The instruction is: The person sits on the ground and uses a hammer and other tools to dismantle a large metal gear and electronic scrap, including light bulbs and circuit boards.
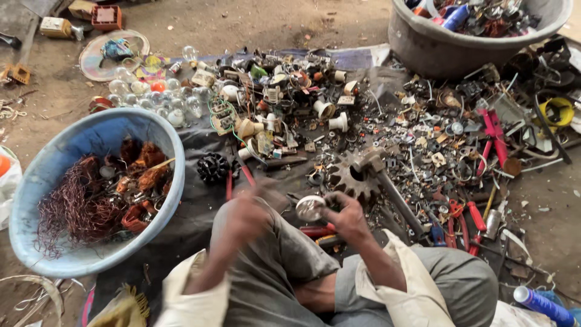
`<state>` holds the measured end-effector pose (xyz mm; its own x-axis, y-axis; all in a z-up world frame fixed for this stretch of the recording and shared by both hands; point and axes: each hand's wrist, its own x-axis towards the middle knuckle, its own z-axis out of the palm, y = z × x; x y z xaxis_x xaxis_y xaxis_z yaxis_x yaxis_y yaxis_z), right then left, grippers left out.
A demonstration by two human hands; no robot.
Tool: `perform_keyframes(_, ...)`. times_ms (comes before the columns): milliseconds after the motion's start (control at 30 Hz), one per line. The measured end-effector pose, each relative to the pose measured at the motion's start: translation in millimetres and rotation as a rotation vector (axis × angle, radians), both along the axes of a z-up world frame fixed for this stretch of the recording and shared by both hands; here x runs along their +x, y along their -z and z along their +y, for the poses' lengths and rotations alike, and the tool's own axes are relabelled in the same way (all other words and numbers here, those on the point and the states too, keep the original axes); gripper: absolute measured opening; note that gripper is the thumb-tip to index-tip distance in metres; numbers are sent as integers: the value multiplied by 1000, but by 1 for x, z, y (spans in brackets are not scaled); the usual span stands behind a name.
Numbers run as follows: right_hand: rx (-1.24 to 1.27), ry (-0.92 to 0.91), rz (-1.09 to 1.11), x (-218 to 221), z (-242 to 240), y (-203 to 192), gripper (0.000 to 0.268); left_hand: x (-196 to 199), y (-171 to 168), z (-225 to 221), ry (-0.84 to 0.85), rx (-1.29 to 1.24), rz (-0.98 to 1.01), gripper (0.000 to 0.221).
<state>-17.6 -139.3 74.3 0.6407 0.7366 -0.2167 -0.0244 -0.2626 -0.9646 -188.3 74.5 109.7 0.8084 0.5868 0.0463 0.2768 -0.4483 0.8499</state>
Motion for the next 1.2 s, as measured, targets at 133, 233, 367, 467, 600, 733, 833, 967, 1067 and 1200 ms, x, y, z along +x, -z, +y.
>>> perform_keyframes(133,94,-12,3,-5,1,-3,23,32,15,-52,86,-130,213,30)
perform_keyframes(233,85,120,76,7,-5,0,26,24,40,7,26,149,189,22)
perform_keyframes(367,23,297,165,30,-5,5,26,-9,21,111,-295,329,272,21)
perform_keyframes(467,-34,288,172,32,3,6,24,-39,-21,169,-497,478,341,21)
perform_keyframes(600,109,163,449,24,26,11,18,-9,-33,153,-531,329,40,22)
perform_keyframes(733,-86,119,323,24,27,26,20,86,11,87,-481,-420,-240,25)
perform_keyframes(833,-137,136,245,30,26,42,24,159,34,99,-591,-465,-389,31)
perform_keyframes(967,-234,87,88,38,27,64,25,199,72,135,-545,232,-17,35)
perform_keyframes(1067,-225,21,66,36,34,77,27,215,91,154,-324,655,272,35)
perform_keyframes(1200,-279,-30,85,37,42,85,28,228,93,171,-170,603,600,29)
